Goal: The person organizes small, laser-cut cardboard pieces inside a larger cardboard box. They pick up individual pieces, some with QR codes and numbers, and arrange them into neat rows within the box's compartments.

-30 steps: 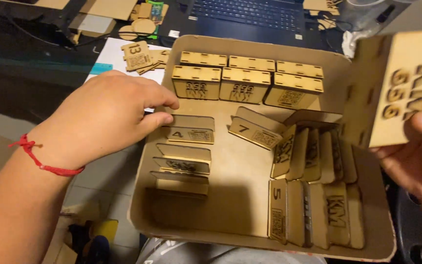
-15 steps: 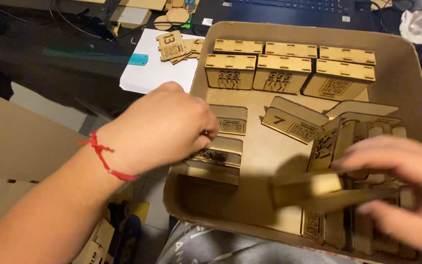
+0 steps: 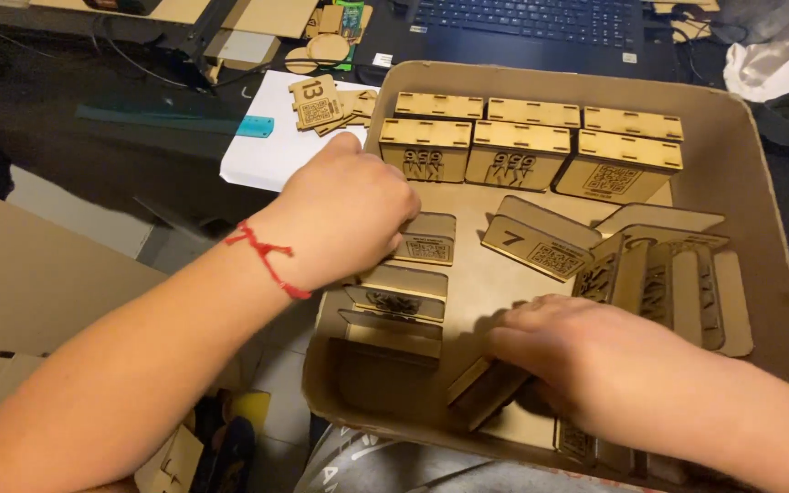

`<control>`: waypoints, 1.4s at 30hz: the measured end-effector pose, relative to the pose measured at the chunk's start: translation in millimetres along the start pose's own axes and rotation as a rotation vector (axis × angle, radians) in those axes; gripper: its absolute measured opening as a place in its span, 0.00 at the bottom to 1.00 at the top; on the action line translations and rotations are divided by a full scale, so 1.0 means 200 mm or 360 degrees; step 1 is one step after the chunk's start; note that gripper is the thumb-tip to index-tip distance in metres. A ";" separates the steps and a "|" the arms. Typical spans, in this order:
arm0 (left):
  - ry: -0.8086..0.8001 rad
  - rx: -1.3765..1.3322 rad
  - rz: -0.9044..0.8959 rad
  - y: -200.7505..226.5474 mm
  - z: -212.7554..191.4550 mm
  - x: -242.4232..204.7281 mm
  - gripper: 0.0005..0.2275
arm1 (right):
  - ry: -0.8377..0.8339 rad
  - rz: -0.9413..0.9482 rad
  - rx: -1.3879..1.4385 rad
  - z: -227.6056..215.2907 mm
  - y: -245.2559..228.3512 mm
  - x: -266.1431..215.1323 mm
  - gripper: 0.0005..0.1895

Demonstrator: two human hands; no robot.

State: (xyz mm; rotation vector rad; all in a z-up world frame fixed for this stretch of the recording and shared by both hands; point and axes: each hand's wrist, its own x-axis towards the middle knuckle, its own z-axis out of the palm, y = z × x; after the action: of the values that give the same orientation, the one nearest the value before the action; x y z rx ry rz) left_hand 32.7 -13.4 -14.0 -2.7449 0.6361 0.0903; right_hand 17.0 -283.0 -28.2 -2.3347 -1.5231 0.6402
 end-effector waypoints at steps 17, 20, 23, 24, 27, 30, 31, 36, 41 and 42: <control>0.0204 0.0015 0.0261 0.05 0.00 0.19 0.11 | 0.0130 0.0580 -0.0860 -0.31 0.27 0.12 0.15; 0.0015 -0.0021 0.0197 0.08 -0.05 0.19 0.12 | 0.0086 0.0579 -0.0878 -0.28 0.30 0.21 0.13; -0.0133 -0.0056 0.0079 0.10 -0.07 0.19 0.11 | 0.0115 0.0654 -0.0809 -0.29 0.31 0.25 0.12; -0.0147 -0.0082 0.0028 0.10 -0.06 0.19 0.11 | 0.0108 0.0745 -0.0738 -0.31 0.30 0.26 0.13; -0.0131 -0.0151 0.0055 0.14 -0.09 0.21 0.12 | 0.0095 0.0967 -0.0575 -0.36 0.28 0.25 0.11; -0.0214 -0.0452 -0.0097 0.23 -0.25 0.22 0.12 | 0.0363 0.0917 -0.0393 -0.40 0.30 0.22 0.14; -0.0214 -0.0458 -0.0095 0.25 -0.24 0.24 0.12 | 0.0357 0.0920 -0.0395 -0.40 0.31 0.22 0.14; -0.0144 -0.0870 -0.0153 0.34 -0.22 0.33 0.13 | 0.0315 0.0915 -0.0287 -0.41 0.23 0.20 0.33; -0.0193 -0.1274 -0.0195 0.42 -0.10 0.42 0.15 | 0.0247 0.0941 -0.0246 -0.35 0.22 0.20 0.16; -0.0189 -0.1390 -0.0220 0.43 -0.08 0.43 0.16 | 0.0258 0.0947 -0.0197 -0.35 0.21 0.19 0.14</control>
State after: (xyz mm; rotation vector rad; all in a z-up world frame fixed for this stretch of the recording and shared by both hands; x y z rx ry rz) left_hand 72.7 -128.4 -35.2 -3.5587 0.4289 0.6268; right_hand 98.9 -265.0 5.0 -2.8707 -0.8080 0.4695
